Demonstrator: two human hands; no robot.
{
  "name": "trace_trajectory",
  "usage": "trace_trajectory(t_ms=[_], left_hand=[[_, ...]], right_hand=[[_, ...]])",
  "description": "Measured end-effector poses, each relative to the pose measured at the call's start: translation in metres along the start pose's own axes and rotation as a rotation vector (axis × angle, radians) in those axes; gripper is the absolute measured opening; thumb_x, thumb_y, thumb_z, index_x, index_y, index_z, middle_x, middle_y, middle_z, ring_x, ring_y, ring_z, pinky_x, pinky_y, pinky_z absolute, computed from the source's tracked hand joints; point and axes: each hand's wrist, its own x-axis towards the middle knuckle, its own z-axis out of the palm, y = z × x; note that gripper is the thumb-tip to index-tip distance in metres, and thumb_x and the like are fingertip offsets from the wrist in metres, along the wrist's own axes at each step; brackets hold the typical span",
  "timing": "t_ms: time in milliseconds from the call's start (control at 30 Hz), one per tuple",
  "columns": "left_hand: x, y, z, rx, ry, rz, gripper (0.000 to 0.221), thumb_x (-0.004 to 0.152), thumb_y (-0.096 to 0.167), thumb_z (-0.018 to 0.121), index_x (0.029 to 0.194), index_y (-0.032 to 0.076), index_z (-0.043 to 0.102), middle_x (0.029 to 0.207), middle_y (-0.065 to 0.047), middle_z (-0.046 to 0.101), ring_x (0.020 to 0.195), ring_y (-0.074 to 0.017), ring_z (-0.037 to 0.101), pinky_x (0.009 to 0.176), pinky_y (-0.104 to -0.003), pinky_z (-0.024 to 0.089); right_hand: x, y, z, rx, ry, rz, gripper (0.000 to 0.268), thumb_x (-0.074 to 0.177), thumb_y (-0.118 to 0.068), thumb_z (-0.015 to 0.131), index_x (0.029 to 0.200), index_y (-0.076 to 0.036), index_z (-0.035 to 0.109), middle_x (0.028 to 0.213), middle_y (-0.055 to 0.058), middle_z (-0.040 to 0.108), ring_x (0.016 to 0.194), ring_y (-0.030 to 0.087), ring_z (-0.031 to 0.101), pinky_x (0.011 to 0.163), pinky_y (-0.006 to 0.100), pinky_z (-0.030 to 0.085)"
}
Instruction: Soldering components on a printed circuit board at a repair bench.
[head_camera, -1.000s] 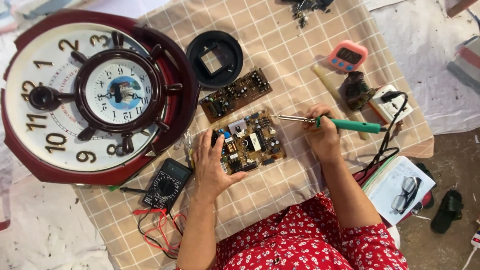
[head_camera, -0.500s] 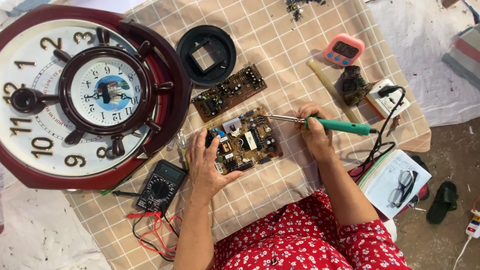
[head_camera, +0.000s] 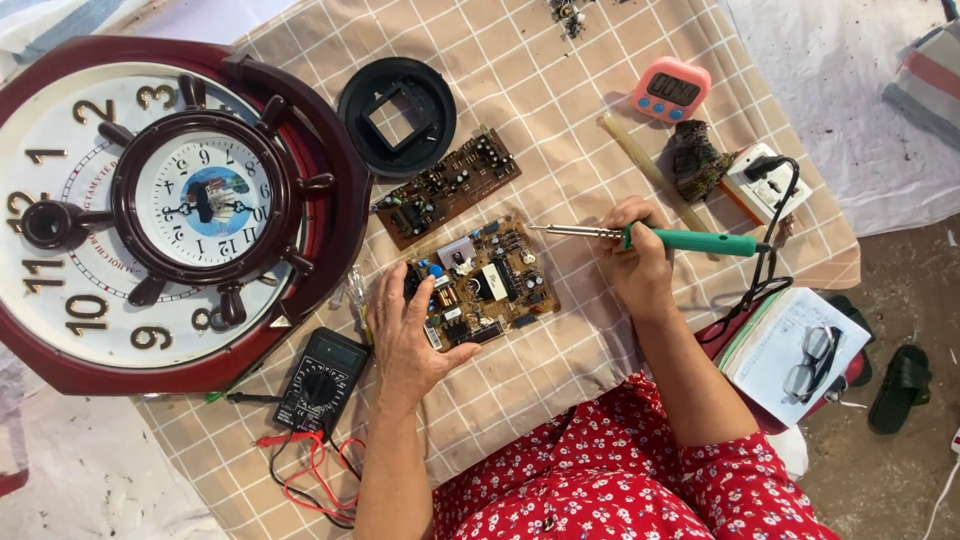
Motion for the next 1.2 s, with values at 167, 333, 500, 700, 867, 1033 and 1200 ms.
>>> trace_trajectory(t_ms=[167, 333, 500, 700, 867, 1033, 1200], left_hand=[[0.001, 0.001, -0.001, -0.002, -0.004, 0.012, 0.091, 0.049, 0.063, 0.072, 0.122, 0.014, 0.046, 0.135, -0.017, 0.03, 0.125, -0.0366, 0.028, 0.098, -0.048, 0.021], [0.0, 0.0, 0.0, -0.001, -0.001, 0.007, 0.092, 0.048, 0.063, 0.072, 0.123, 0.015, 0.046, 0.136, -0.017, 0.03, 0.125, -0.0368, 0.027, 0.098, -0.048, 0.02], [-0.001, 0.0, 0.002, -0.043, 0.001, -0.03, 0.096, 0.047, 0.064, 0.072, 0.125, 0.015, 0.044, 0.138, -0.018, 0.025, 0.127, -0.0365, 0.022, 0.101, -0.048, 0.017], [-0.001, -0.002, 0.006, 0.018, 0.01, 0.0, 0.093, 0.047, 0.06, 0.075, 0.121, 0.011, 0.047, 0.135, -0.02, 0.029, 0.124, -0.037, 0.03, 0.099, -0.049, 0.021], [-0.001, -0.004, 0.008, 0.039, 0.026, 0.02, 0.091, 0.048, 0.061, 0.072, 0.12, 0.01, 0.049, 0.134, -0.022, 0.031, 0.122, -0.0371, 0.032, 0.1, -0.047, 0.02], [0.0, -0.001, 0.004, 0.042, 0.019, 0.019, 0.089, 0.049, 0.062, 0.071, 0.119, 0.01, 0.049, 0.133, -0.021, 0.032, 0.122, -0.0362, 0.033, 0.1, -0.047, 0.021], [0.001, -0.001, 0.004, 0.048, 0.023, 0.022, 0.089, 0.049, 0.062, 0.071, 0.117, 0.011, 0.05, 0.133, -0.021, 0.032, 0.121, -0.0361, 0.033, 0.1, -0.046, 0.021]], right_hand=[[-0.002, 0.002, 0.001, 0.036, -0.022, 0.028, 0.023, 0.084, -0.026, 0.045, 0.079, -0.003, 0.042, 0.074, 0.01, 0.039, 0.056, 0.014, 0.043, 0.046, 0.021, 0.037], [-0.002, 0.003, -0.001, 0.008, -0.015, 0.034, 0.025, 0.083, -0.026, 0.046, 0.079, -0.002, 0.042, 0.075, 0.012, 0.041, 0.057, 0.016, 0.045, 0.046, 0.021, 0.039], [-0.004, 0.01, -0.003, -0.013, -0.026, 0.046, 0.025, 0.084, -0.025, 0.045, 0.08, -0.001, 0.042, 0.078, 0.014, 0.041, 0.06, 0.016, 0.045, 0.047, 0.022, 0.039], [-0.002, 0.01, 0.001, -0.074, -0.093, -0.003, 0.027, 0.084, -0.027, 0.044, 0.082, 0.0, 0.043, 0.08, 0.015, 0.042, 0.061, 0.015, 0.044, 0.049, 0.022, 0.039], [0.0, 0.018, -0.003, -0.067, -0.137, -0.067, 0.027, 0.084, -0.025, 0.045, 0.08, 0.001, 0.046, 0.077, 0.015, 0.044, 0.057, 0.016, 0.048, 0.046, 0.022, 0.04], [-0.001, 0.01, 0.004, -0.069, -0.159, -0.108, 0.029, 0.084, -0.026, 0.045, 0.08, 0.003, 0.046, 0.077, 0.017, 0.045, 0.055, 0.016, 0.047, 0.046, 0.023, 0.04], [-0.003, 0.007, 0.006, -0.082, -0.173, -0.14, 0.031, 0.083, -0.026, 0.044, 0.08, 0.005, 0.046, 0.075, 0.018, 0.046, 0.053, 0.016, 0.045, 0.046, 0.023, 0.04]])
